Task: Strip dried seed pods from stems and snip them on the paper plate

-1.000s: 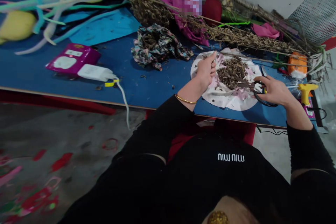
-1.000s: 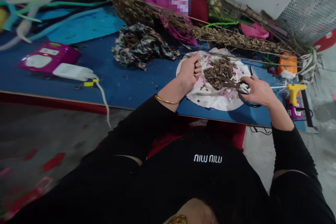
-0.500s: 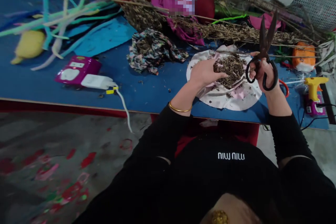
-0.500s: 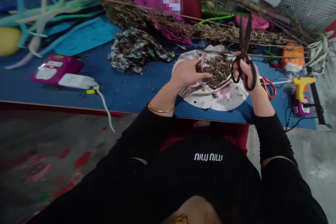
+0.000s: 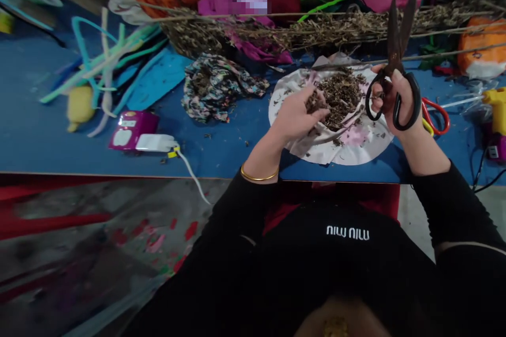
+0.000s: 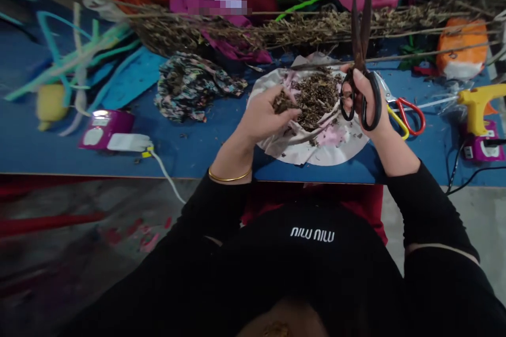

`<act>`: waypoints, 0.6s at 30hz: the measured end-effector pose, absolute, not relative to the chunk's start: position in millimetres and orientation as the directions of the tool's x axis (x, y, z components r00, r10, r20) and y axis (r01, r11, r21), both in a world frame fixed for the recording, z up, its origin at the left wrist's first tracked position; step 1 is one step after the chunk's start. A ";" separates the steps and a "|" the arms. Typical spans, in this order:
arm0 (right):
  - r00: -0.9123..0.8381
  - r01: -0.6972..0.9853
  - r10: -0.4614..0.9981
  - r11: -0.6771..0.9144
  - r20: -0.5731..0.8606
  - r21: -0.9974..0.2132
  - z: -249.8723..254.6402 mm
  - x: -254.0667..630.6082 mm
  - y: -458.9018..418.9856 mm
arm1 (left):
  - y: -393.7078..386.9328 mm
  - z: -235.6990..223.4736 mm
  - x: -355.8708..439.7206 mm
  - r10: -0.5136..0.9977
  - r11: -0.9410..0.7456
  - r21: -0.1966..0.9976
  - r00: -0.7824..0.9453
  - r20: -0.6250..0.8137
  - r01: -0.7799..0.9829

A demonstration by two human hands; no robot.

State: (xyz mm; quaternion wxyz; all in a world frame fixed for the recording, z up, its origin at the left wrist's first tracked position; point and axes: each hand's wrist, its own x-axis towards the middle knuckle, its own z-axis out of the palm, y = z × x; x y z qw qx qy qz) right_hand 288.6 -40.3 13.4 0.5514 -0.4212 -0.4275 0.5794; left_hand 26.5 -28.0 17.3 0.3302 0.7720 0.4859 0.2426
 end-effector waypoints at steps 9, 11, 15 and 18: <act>-0.105 -0.257 0.994 -0.035 -0.008 -0.966 13.6 273.6 -49.3 | -33.9 5.1 43.8 0.840 -0.498 0.477 0.539 0.058 0.724; -0.109 -0.270 0.994 -0.055 -0.026 -0.961 16.2 273.1 -50.2 | -32.9 9.7 37.7 0.845 -0.497 0.525 0.523 0.112 0.691; -0.095 -0.335 0.994 -0.075 -0.046 -0.939 20.6 274.4 -49.1 | -40.8 20.6 28.3 0.805 -0.531 0.528 0.590 0.069 0.663; -0.076 -0.378 0.994 -0.099 -0.075 -0.921 20.2 276.0 -46.4 | -51.2 19.9 30.1 0.700 -0.605 0.489 0.713 -0.049 0.628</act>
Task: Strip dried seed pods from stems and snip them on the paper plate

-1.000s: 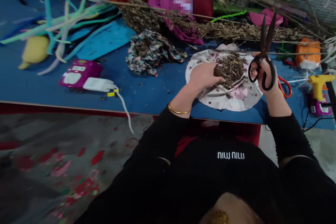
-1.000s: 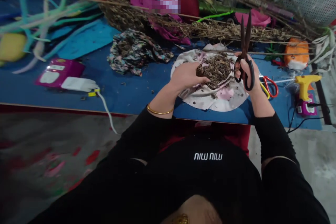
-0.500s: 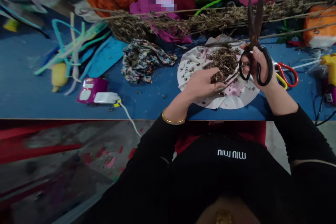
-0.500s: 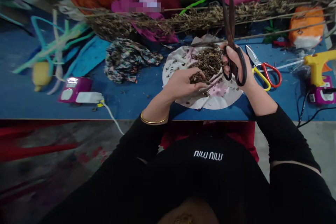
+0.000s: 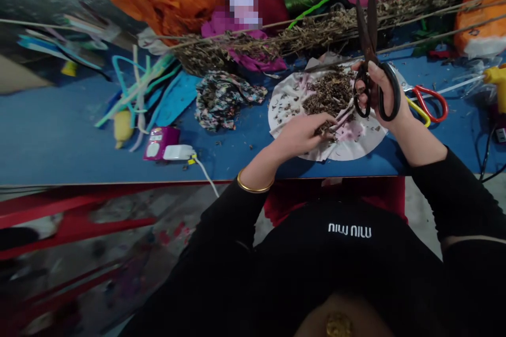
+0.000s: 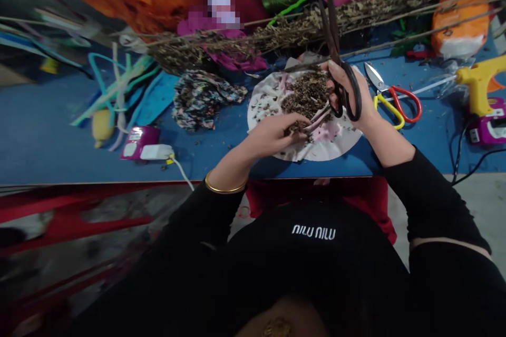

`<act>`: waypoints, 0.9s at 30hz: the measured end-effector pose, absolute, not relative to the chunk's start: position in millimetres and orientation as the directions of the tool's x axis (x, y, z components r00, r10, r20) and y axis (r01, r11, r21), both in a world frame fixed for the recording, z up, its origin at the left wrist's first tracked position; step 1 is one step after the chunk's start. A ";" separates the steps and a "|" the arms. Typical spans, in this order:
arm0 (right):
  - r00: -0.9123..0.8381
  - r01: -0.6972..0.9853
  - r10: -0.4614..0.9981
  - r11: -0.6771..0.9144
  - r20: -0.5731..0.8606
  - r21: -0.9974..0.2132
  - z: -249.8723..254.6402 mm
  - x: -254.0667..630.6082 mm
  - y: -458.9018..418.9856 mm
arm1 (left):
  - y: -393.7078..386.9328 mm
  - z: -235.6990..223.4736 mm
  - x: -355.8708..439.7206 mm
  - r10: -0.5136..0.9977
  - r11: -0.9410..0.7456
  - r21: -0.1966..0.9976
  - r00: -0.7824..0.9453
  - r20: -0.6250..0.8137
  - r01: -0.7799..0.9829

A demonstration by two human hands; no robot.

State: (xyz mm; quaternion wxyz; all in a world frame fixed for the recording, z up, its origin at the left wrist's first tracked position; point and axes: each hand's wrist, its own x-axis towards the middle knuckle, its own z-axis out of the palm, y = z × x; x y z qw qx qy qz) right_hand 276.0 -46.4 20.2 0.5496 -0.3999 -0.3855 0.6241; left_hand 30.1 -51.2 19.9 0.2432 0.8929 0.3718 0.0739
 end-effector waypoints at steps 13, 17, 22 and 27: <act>0.010 -0.399 0.999 -0.032 -0.040 -0.916 16.5 289.1 -39.5 | -59.2 22.2 35.3 0.814 -0.315 0.834 0.581 -0.008 0.452; -0.046 -0.369 0.999 -0.043 -0.028 -0.929 7.6 296.5 -33.5 | -40.1 36.9 40.8 0.902 -0.021 0.933 0.410 -0.137 0.359; -0.020 -0.340 1.000 -0.017 -0.011 -0.940 6.8 295.5 -33.3 | 14.7 38.8 70.1 0.931 -0.255 0.780 0.362 0.040 0.571; 0.021 -0.331 0.999 -0.032 -0.042 -0.943 10.7 293.2 -36.5 | 53.0 21.2 96.1 0.912 -0.350 0.592 0.409 0.038 0.726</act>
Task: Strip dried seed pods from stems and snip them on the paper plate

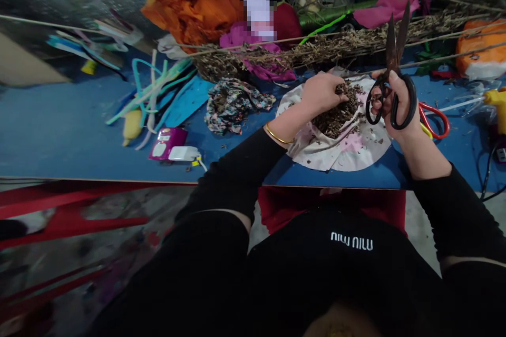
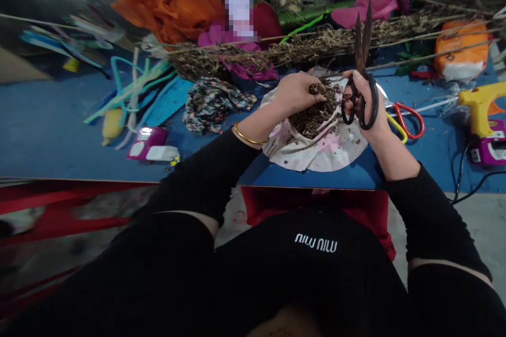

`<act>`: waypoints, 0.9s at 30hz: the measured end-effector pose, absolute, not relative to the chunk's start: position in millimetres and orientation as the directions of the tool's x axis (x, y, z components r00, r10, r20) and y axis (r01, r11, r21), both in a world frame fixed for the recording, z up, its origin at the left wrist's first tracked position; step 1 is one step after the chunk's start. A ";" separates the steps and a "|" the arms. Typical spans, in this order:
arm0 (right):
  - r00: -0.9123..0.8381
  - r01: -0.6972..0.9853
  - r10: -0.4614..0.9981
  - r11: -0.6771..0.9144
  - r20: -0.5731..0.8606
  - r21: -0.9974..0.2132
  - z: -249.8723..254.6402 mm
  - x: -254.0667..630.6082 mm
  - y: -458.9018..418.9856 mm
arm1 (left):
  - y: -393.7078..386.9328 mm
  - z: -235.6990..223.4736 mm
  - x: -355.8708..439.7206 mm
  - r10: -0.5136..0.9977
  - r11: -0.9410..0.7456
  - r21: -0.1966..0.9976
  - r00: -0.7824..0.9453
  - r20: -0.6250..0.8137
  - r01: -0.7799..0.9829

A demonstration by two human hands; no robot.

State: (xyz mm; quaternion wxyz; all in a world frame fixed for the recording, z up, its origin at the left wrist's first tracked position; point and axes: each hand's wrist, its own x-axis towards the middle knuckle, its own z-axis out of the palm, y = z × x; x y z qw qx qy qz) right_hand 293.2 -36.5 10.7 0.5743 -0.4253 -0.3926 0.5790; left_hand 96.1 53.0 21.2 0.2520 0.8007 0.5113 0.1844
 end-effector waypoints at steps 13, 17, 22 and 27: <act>0.040 -0.398 0.997 -0.050 -0.072 -0.916 21.0 287.2 -40.5 | 25.3 35.3 67.4 0.916 0.197 0.940 0.290 -0.278 0.279; 0.025 -0.420 0.997 -0.053 -0.069 -0.906 12.6 289.2 -37.1 | 4.8 33.7 63.1 0.903 0.288 0.939 0.274 -0.332 0.188; 0.022 -0.396 0.997 -0.064 -0.079 -0.916 9.3 290.0 -36.2 | -7.9 20.2 57.3 0.898 0.356 0.934 0.263 -0.354 0.040; -0.009 -0.291 0.998 -0.057 -0.057 -0.955 9.0 290.6 -36.2 | -9.1 3.6 53.6 0.904 0.352 0.936 0.263 -0.336 -0.015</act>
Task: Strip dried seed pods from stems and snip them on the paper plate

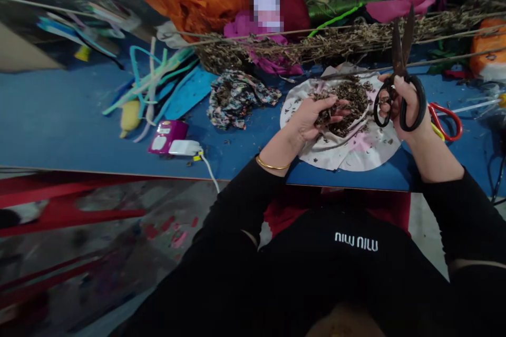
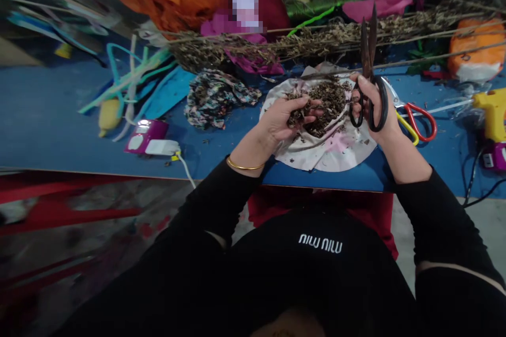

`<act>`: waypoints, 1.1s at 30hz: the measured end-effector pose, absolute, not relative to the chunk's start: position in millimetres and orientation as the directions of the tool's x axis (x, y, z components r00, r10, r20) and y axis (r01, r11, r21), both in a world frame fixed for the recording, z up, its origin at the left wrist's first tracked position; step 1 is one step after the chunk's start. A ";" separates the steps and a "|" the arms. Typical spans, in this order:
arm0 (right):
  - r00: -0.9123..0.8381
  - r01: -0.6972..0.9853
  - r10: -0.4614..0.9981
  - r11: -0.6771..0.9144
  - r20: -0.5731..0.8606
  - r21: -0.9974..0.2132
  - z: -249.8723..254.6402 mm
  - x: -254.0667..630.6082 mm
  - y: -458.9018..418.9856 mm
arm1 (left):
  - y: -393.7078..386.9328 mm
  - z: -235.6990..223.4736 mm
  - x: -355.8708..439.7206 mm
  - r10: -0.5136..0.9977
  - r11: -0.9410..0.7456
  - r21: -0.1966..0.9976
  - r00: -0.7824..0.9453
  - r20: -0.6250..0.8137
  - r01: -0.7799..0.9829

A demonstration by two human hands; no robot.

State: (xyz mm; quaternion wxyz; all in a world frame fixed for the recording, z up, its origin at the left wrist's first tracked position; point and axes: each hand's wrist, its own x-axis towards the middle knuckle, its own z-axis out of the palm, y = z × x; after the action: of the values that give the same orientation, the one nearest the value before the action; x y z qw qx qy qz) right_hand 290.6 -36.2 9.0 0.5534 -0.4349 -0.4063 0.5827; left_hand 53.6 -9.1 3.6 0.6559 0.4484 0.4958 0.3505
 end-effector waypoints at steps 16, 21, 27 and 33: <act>0.011 0.338 0.963 0.249 0.268 -0.908 10.9 261.9 -63.1 | -27.6 16.3 75.7 0.844 0.523 0.798 0.308 -0.438 -0.299; -0.036 0.531 0.933 0.322 0.359 -0.784 -2.6 266.1 -58.3 | -29.7 20.4 76.7 0.819 0.560 0.771 0.348 -0.457 -0.304; 0.015 0.467 0.928 0.323 0.373 -0.823 -11.5 276.1 -47.6 | -30.4 31.2 71.0 0.791 0.596 0.747 0.378 -0.481 -0.296; 0.092 0.045 0.985 0.145 0.148 -0.988 -1.6 279.3 -45.2 | -25.7 28.7 62.9 0.801 0.588 0.733 0.374 -0.468 -0.342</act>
State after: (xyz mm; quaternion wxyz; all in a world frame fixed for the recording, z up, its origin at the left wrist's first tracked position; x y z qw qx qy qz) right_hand 279.3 -45.2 -1.6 0.5490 -0.4945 -0.5205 0.4279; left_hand 62.9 -25.7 28.7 0.7834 0.2704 0.4244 0.3649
